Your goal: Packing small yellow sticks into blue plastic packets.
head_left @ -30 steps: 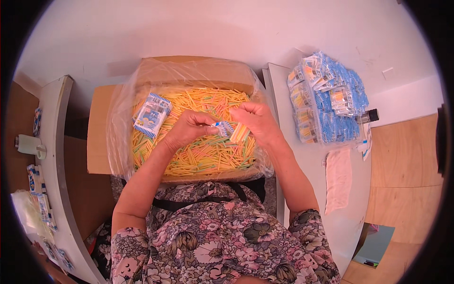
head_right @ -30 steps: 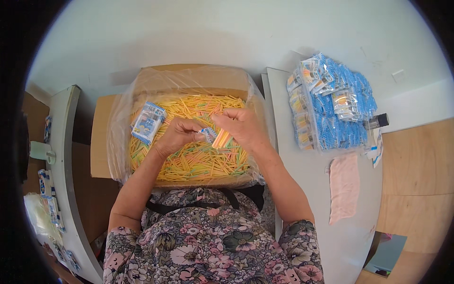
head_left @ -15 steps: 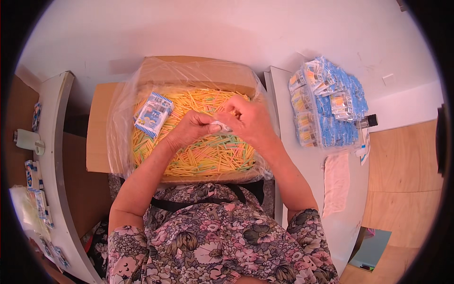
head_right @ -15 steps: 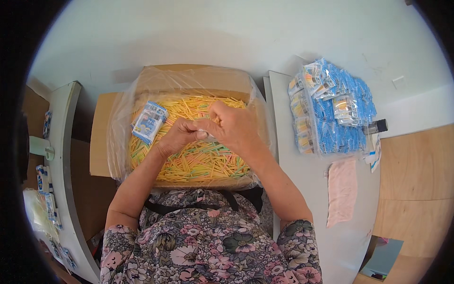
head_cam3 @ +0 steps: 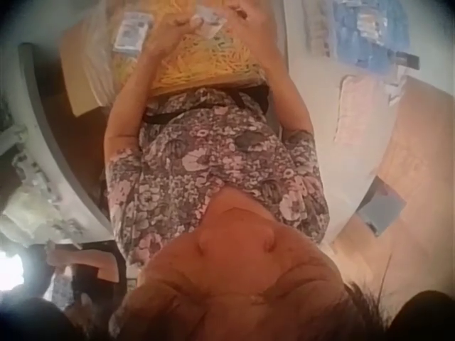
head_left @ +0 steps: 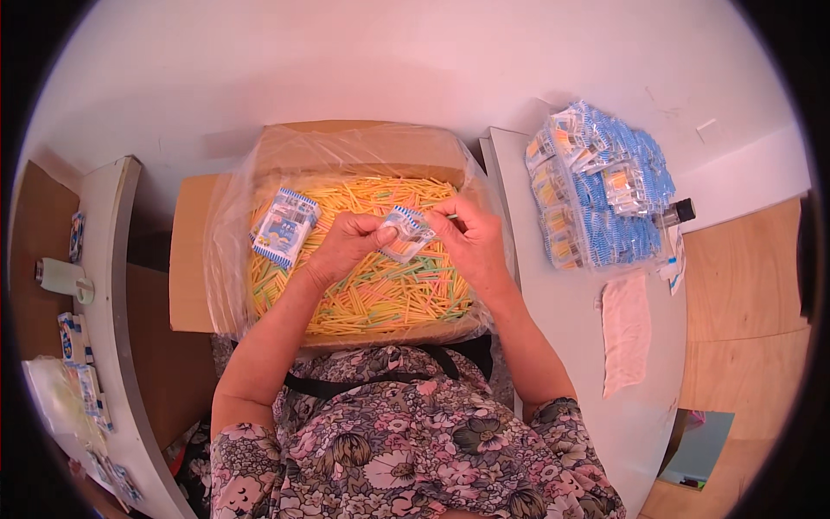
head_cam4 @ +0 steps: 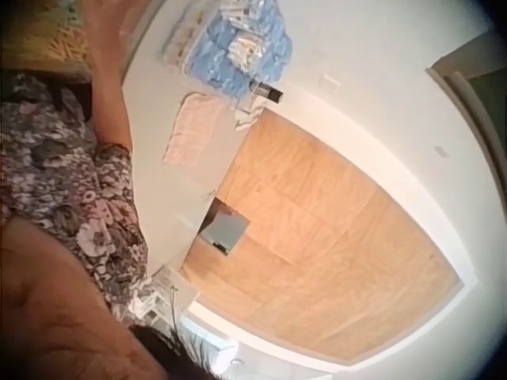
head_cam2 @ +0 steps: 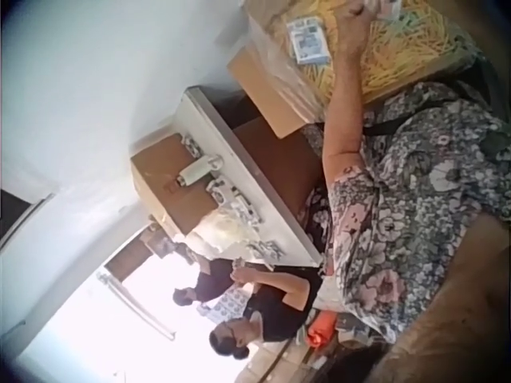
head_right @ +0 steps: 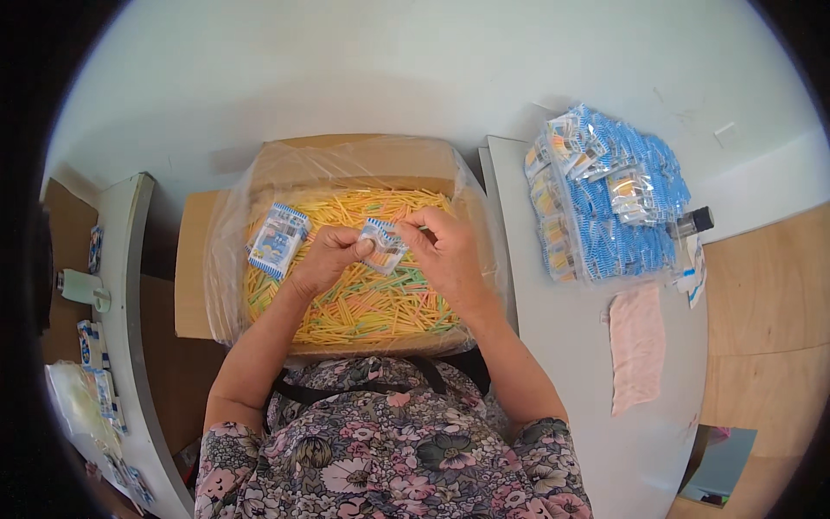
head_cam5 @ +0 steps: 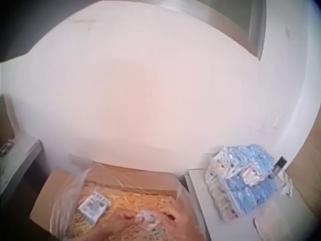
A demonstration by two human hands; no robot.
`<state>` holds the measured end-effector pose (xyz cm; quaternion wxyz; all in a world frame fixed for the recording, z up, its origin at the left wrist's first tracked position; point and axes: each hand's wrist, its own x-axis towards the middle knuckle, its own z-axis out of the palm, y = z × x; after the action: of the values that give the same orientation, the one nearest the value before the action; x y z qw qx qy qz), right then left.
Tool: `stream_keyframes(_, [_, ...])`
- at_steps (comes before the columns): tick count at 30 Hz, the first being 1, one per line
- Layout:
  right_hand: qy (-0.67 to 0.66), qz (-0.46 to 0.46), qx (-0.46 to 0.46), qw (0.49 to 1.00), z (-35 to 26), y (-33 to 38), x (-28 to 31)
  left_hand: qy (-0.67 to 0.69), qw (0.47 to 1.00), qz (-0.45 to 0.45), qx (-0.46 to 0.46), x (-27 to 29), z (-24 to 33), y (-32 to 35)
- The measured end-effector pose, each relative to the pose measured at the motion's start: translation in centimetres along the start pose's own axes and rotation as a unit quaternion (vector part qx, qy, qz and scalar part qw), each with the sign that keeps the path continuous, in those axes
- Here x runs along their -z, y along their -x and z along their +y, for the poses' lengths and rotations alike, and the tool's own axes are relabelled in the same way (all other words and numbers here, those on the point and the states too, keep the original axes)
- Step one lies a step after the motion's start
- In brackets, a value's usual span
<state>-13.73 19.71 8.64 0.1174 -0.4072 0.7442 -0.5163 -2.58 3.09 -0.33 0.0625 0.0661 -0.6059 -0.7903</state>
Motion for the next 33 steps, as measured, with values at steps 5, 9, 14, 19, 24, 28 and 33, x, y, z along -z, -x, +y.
stream_keyframes(5, [0.111,0.034,0.166,0.979,0.1,-0.8,0.2,-0.016,1.0,-0.023,0.015,-0.4,-0.5,0.0])
stream_keyframes(9, [0.078,0.027,0.086,0.993,-1.1,-0.5,-0.2,-0.01,0.999,-0.028,0.036,-0.7,-0.1,0.0])
stream_keyframes(14, [0.06,0.04,0.132,0.989,0.6,-0.3,-0.5,-0.001,0.999,-0.034,0.017,-0.6,-0.7,0.1])
stream_keyframes(19, [0.022,0.112,0.166,0.98,1.2,0.0,-2.1,0.05,0.998,-0.035,0.012,-0.3,-0.8,0.2])
stream_keyframes(24, [0.028,0.029,0.118,0.992,1.3,0.1,-0.5,0.036,0.998,-0.051,0.018,-0.2,-1.0,0.3])
stream_keyframes(28, [0.095,-0.015,0.214,0.972,2.3,0.4,-1.5,0.06,0.995,-0.066,0.035,-0.6,-1.2,0.6])
stream_keyframes(33, [-0.08,0.061,0.04,0.994,1.2,2.2,-1.1,0.14,0.99,-0.028,0.02,-1.5,-1.1,0.3])
